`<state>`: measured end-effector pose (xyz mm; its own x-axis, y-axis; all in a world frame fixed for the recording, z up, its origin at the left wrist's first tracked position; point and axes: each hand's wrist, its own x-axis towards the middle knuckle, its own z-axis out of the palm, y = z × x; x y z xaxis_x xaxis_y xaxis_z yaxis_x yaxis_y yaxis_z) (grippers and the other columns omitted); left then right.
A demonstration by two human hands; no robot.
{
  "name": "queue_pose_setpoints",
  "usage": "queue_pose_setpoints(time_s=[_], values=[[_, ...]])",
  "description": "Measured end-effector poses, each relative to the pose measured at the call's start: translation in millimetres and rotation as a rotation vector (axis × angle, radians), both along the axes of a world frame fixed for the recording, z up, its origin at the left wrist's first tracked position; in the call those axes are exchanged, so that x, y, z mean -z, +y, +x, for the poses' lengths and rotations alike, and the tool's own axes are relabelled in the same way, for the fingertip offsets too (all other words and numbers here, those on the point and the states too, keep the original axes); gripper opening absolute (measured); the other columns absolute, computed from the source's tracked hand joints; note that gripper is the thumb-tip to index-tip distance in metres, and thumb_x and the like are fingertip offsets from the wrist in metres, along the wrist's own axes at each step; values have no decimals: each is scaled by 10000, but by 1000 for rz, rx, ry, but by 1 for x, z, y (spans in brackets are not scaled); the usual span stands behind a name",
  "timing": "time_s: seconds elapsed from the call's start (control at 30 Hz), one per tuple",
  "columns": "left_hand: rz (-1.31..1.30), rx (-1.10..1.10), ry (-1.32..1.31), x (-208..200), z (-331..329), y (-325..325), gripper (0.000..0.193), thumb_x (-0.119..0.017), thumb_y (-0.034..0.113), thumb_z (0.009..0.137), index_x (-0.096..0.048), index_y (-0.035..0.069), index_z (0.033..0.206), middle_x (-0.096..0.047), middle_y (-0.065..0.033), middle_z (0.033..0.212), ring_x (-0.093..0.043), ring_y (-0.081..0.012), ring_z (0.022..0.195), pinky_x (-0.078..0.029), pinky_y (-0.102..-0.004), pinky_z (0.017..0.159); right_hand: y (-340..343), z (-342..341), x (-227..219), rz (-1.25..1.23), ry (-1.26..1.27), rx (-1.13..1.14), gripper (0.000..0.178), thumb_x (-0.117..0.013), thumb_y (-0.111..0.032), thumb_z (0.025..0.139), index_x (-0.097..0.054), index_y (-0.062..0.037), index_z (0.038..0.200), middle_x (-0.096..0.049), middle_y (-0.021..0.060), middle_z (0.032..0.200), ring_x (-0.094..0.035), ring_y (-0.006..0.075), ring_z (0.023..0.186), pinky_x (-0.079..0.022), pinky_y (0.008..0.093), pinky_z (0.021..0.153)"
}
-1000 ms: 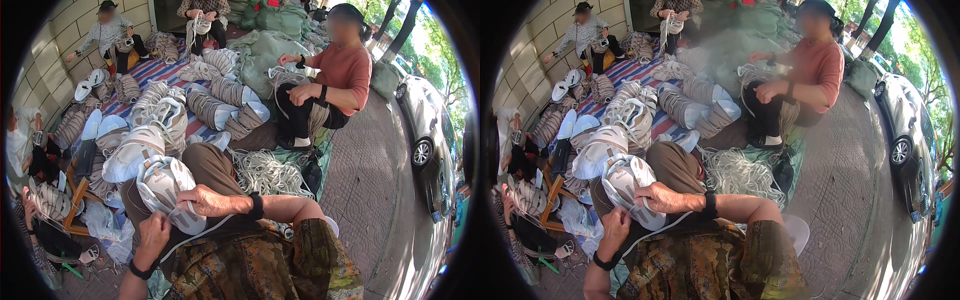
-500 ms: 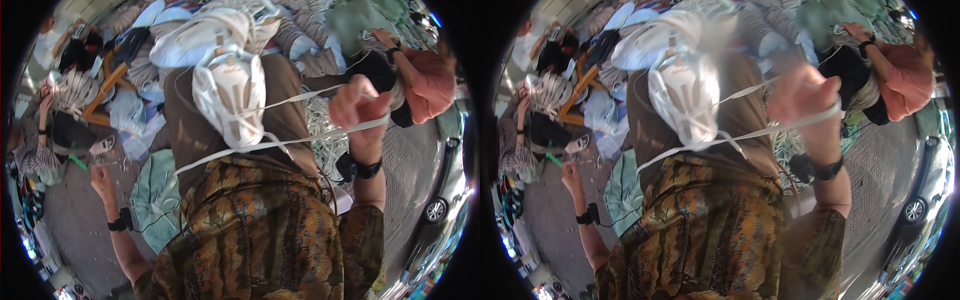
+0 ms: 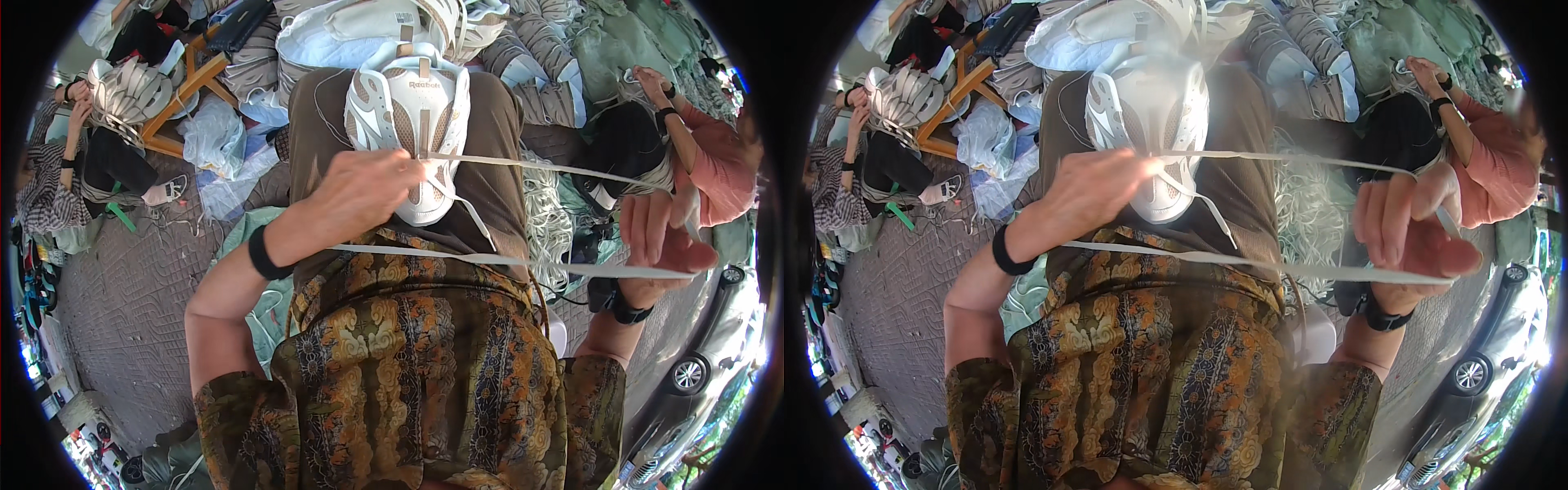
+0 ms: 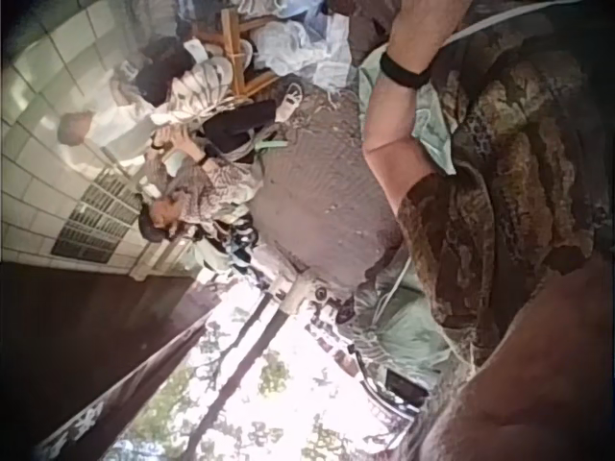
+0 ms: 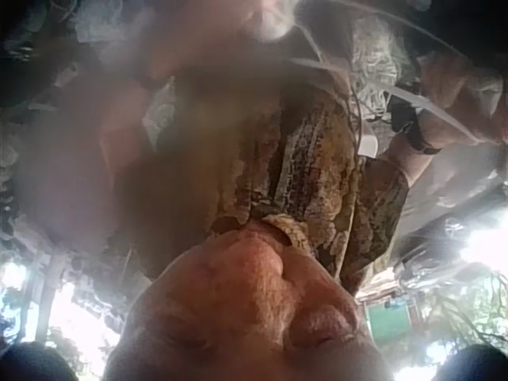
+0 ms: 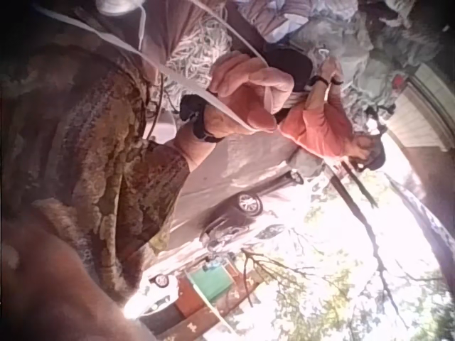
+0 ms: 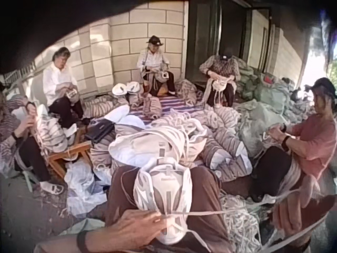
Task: The person sits on a low stool outdoors and laces a white Reebok sneaker. They thread a long white lace through the eyelets, pull it tight, and tie a knot. The person handles the shoe and laces by hand, working on a single shoe while surrounded by piles of similar footwear.
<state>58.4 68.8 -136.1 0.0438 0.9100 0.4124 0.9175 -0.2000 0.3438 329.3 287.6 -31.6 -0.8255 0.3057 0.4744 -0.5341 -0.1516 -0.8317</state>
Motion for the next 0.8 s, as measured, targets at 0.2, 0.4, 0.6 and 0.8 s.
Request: queue_pose_setpoints(time_s=[0.2,0.4,0.6,0.8], values=[[-292,32,24,1,3,14,279,-667,56,811,-615,-1,1079,-687,-138,902,-710,-293,785,-559,-408,635,3,17,4,-17,-15,44,552,-635,-607,891,-518,-80,1005,-525,-8,610,-467,100,481,-358,257,515],[-232,-9,34,4,-7,14,79,-580,35,878,-560,25,954,-630,-161,734,-658,-331,676,-509,-415,566,16,33,2,-131,-4,74,543,-625,-619,891,-520,-97,998,-502,-29,590,-392,99,448,-343,253,519],[-366,-244,-866,-1,-45,-54,130,-566,116,970,-597,21,887,-621,-34,722,-608,-124,596,-497,-275,536,116,95,24,-611,139,170,498,-691,-287,913,-470,75,1174,-418,61,840,-412,180,788,-413,361,827],[319,-821,-1090,48,-252,-300,130,-610,185,974,-626,64,1018,-557,23,873,-563,-81,765,-467,-223,652,250,272,129,-618,82,641,563,-674,-297,937,-444,99,1265,-560,182,1184,-555,279,1075,-483,412,980]])
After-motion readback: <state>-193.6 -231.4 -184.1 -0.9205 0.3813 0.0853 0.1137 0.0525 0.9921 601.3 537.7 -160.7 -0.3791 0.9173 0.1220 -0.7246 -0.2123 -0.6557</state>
